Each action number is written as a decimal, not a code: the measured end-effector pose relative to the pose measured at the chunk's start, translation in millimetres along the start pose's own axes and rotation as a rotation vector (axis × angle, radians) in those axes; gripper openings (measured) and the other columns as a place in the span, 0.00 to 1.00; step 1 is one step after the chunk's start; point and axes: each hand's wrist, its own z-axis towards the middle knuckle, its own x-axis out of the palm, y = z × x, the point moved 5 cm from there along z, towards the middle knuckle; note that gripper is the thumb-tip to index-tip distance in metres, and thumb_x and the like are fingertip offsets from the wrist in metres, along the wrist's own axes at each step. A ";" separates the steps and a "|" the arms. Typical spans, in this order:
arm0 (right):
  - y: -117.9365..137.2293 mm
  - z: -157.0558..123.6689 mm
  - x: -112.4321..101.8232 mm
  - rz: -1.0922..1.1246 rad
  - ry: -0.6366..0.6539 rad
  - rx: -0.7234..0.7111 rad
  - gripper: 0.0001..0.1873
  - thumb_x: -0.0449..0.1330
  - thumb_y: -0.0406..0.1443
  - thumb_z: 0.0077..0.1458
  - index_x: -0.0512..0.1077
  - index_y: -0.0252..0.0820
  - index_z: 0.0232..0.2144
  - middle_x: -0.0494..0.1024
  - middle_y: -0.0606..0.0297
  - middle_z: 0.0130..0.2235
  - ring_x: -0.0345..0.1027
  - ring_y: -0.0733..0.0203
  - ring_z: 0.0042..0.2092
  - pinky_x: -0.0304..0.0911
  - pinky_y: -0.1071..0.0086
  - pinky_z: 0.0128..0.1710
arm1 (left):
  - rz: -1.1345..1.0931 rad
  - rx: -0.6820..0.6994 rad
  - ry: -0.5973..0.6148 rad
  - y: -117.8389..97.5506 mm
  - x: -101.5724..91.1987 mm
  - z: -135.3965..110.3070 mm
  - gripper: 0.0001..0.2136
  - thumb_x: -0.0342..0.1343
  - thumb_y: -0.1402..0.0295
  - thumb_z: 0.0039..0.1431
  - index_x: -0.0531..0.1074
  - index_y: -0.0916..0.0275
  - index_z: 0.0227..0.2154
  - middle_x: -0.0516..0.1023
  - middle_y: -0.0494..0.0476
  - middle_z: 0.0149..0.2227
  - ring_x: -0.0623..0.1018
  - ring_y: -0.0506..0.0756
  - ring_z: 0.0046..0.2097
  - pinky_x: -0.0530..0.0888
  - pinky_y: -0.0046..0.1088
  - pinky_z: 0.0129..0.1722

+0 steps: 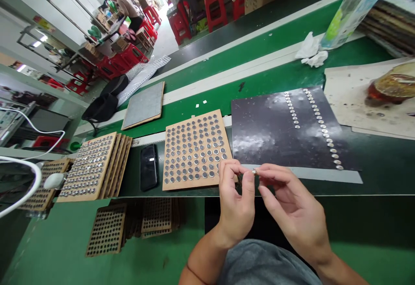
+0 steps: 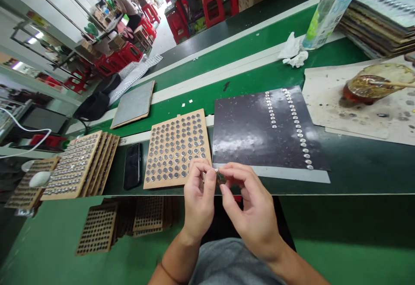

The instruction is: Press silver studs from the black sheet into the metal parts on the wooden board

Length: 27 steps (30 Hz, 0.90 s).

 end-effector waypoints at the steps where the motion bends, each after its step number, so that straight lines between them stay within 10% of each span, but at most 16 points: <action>1: -0.8 0.6 0.5 0.053 0.001 0.040 0.09 0.62 0.34 0.61 0.74 0.46 0.44 0.76 0.58 0.46 0.76 0.60 0.40 0.76 0.68 0.37 | 0.009 0.006 -0.002 0.3 0.5 -0.8 0.13 0.49 0.58 0.71 0.65 0.59 0.32 0.65 0.55 0.36 0.69 0.56 0.42 0.68 0.34 0.45; 27: -1.4 2.7 -2.7 0.295 -0.075 0.191 0.05 0.60 0.38 0.66 0.72 0.45 0.36 0.81 0.66 0.42 0.74 0.71 0.35 0.73 0.80 0.39 | -0.049 0.048 0.021 -1.8 3.5 -3.7 0.13 0.48 0.60 0.72 0.64 0.59 0.32 0.64 0.54 0.35 0.68 0.54 0.41 0.67 0.32 0.44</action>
